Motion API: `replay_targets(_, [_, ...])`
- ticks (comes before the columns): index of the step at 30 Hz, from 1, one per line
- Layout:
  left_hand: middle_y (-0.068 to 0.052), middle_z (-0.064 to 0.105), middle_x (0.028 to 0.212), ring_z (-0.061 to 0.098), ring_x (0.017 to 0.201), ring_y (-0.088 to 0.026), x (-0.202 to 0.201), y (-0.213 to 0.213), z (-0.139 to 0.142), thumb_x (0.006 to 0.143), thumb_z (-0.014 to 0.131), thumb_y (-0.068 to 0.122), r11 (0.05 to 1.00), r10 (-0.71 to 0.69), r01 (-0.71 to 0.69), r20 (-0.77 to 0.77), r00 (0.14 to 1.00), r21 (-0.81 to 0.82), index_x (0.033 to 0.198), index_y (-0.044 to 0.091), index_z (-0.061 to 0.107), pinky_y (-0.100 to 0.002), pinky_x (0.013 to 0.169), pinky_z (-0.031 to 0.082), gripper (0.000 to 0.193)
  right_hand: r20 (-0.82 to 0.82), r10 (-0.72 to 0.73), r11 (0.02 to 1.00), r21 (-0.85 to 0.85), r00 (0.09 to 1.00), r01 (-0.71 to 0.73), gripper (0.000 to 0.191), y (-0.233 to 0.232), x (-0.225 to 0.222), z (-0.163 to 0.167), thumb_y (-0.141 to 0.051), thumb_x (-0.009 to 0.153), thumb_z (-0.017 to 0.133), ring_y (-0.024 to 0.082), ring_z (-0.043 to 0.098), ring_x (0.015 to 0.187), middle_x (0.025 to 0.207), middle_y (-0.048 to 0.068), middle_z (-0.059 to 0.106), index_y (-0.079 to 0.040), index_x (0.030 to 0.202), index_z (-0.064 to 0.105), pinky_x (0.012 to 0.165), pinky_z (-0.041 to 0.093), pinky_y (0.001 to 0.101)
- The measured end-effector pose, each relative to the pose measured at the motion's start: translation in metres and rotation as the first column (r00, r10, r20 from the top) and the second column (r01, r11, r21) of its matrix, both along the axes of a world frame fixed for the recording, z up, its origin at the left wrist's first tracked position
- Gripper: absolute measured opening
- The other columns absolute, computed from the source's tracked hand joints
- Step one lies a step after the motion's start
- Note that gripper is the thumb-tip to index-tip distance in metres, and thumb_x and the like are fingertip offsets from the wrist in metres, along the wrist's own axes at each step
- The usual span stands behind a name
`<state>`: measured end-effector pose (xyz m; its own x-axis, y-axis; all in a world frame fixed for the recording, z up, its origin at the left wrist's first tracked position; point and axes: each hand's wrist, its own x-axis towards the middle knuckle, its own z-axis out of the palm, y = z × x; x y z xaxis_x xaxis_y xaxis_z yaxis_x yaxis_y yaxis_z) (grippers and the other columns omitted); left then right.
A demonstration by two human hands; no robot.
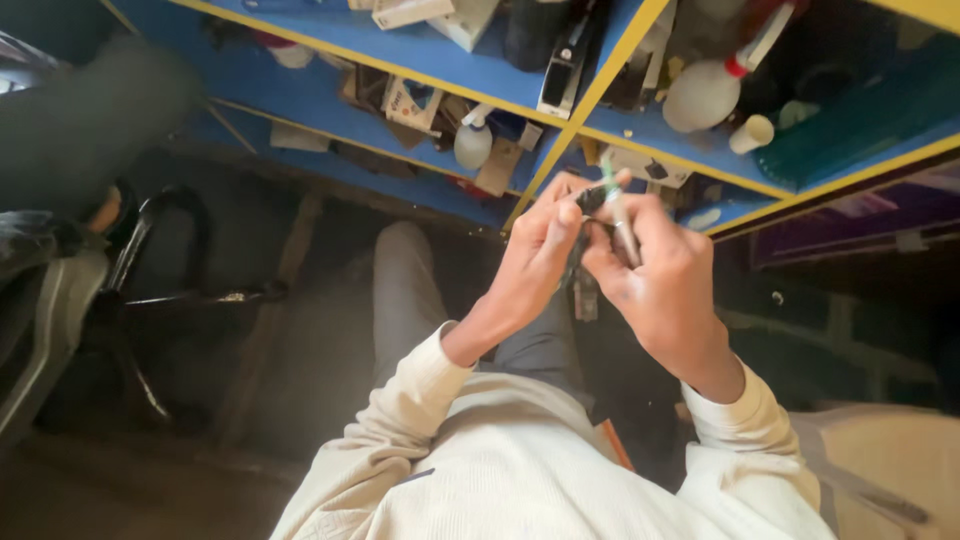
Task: The person sits on a chair and holds a green circuit board in one hand while using a small hobby knife to scrape its surface and edges. They rotate the board repeatedly to reach different sides and continue scraping the board's contacts and edges throughout the clip.
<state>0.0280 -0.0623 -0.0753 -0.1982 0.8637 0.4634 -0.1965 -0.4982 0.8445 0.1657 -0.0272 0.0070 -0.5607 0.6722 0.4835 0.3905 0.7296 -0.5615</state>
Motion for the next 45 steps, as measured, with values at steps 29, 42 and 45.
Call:
replay_targets(29, [-0.002,0.043,0.109,0.04,0.09,-0.012,0.012,-0.007,-0.009,0.103,0.021,0.082,0.98,-0.108,0.1,0.037,0.993,0.174,0.157,0.001,0.041,-0.024,0.079,0.038,0.1,-0.595,-0.27,0.931,-0.362,0.757,0.047,0.017,-0.077,-0.021,-0.058,-0.002,0.099,0.077,-0.001,0.048,0.071,0.082,-0.004,0.061,0.0,0.107,0.062,0.065,0.04,0.0157])
replay_targets(42, [-0.001,0.037,0.103,0.038,0.086,-0.012,0.014,-0.006,0.003,0.101,0.031,0.082,0.947,-0.309,0.259,0.317,0.897,0.19,0.16,-0.001,0.033,-0.024,0.077,0.035,0.102,-0.517,-0.256,0.923,-0.383,0.816,0.047,0.018,-0.083,-0.024,-0.045,-0.005,0.104,0.071,-0.001,0.049,0.057,0.078,-0.002,0.063,0.005,0.119,0.07,0.054,0.036,0.0161])
replay_targets(45, [0.0,0.037,0.105,0.039,0.088,-0.011,0.015,-0.007,0.01,0.101,0.032,0.081,0.926,-0.374,0.328,0.362,0.854,0.185,0.16,-0.001,0.031,-0.024,0.08,0.036,0.101,-0.507,-0.234,0.953,-0.286,0.83,0.094,0.017,-0.081,-0.024,-0.038,-0.007,0.108,0.071,0.002,0.049,0.056,0.073,0.0,0.061,0.006,0.12,0.07,0.055,0.036,0.0175])
